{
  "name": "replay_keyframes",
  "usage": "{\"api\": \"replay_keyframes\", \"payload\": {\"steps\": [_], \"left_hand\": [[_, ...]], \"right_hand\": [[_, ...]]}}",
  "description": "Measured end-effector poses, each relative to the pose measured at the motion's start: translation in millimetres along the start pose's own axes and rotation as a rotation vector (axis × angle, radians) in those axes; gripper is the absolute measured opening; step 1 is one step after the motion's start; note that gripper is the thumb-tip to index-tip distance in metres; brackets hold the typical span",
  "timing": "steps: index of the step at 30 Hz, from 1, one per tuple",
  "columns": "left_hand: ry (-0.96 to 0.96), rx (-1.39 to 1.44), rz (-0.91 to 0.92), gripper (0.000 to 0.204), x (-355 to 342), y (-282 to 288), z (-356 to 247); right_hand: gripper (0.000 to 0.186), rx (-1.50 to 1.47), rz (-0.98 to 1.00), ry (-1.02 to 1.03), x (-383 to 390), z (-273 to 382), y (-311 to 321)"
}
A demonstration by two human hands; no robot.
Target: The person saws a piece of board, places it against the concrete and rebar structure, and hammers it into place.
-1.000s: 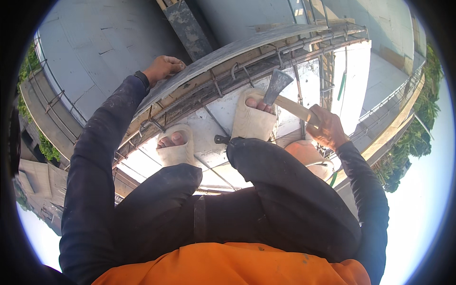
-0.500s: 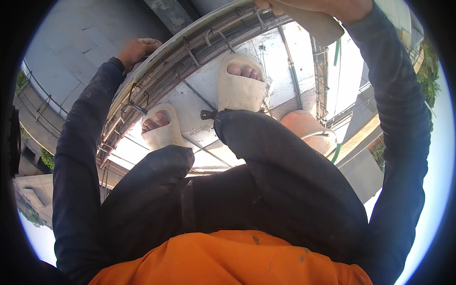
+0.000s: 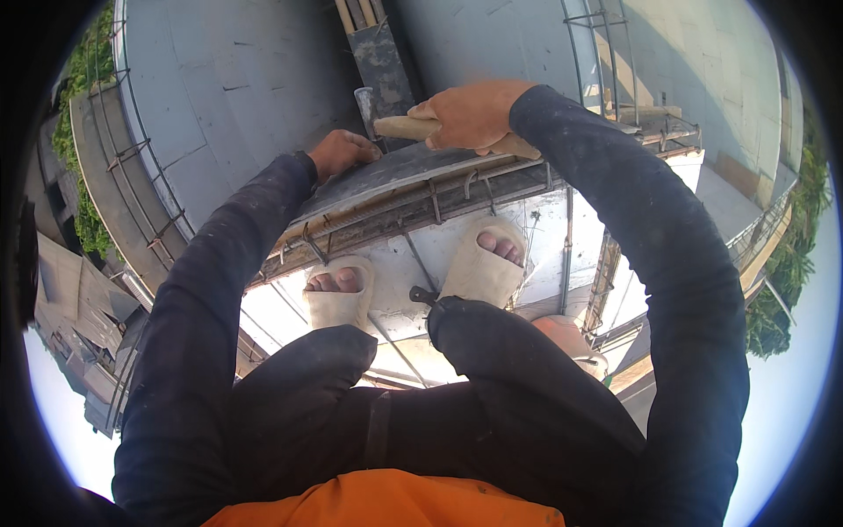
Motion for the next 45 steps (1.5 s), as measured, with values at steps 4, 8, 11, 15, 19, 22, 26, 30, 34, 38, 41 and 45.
{"api": "replay_keyframes", "payload": {"steps": [4, 8, 11, 15, 19, 22, 26, 30, 34, 38, 41, 45], "left_hand": [[-0.015, 0.016, 0.005, 0.025, 1.1, 2.9, 0.8], [-0.009, 0.021, 0.02, 0.024, -2.5, 3.0, 6.0], [0.017, 0.049, 0.02, 0.024, -2.8, 0.1, 2.6], [0.039, 0.036, 0.001, 0.023, -2.5, 1.6, 3.9], [0.012, 0.036, 0.008, 0.022, -3.8, 2.5, 7.5], [0.011, 0.07, 0.011, 0.022, -4.8, 0.8, 12.1], [0.026, 0.031, -0.001, 0.026, -2.6, 1.3, 6.4], [-0.038, -0.002, -0.044, 0.027, -2.3, 2.9, 9.4], [0.019, 0.036, -0.015, 0.027, -6.0, 3.7, 9.5], [0.02, 0.021, -0.032, 0.026, -1.9, 4.0, 8.6], [0.039, 0.017, -0.043, 0.027, 0.9, 4.0, 7.6], [-0.002, -0.015, 0.021, 0.03, 2.3, 5.4, 7.5]], "right_hand": [[0.066, -0.033, 0.015, -0.011, -1.8, 2.9, 5.8], [0.066, -0.023, 0.039, -0.011, -2.5, 3.1, 8.4], [0.069, -0.187, -0.095, 0.047, -6.0, -3.6, 10.0], [0.07, -0.119, -0.037, 0.048, -13.6, -8.4, 0.2], [0.069, -0.081, -0.034, 0.048, -14.5, -10.1, -1.8], [0.068, -0.237, -0.104, 0.052, -14.9, -10.0, 4.5], [0.073, -0.028, 0.098, -0.001, -11.4, -3.6, -2.3], [0.072, -0.11, 0.001, -0.022, -9.3, 2.0, 12.7], [0.072, -0.086, -0.042, 0.032, -11.9, 2.7, 9.7], [0.073, 0.067, 0.089, 0.013, -8.7, 14.0, 6.8], [0.074, -0.01, 0.065, -0.024, -3.4, 16.2, 10.0], [0.074, -0.074, 0.011, 0.038, -9.5, 13.0, 6.4]]}}
Point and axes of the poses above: each hand's wrist, its own x-axis away from the middle knuckle, its own y-axis out of the back of the hand, z = x × y, the point moved 6 cm from there along -x, towards the middle knuckle, and after that the axes turned 6 degrees about -y, right-handed, at the moved point
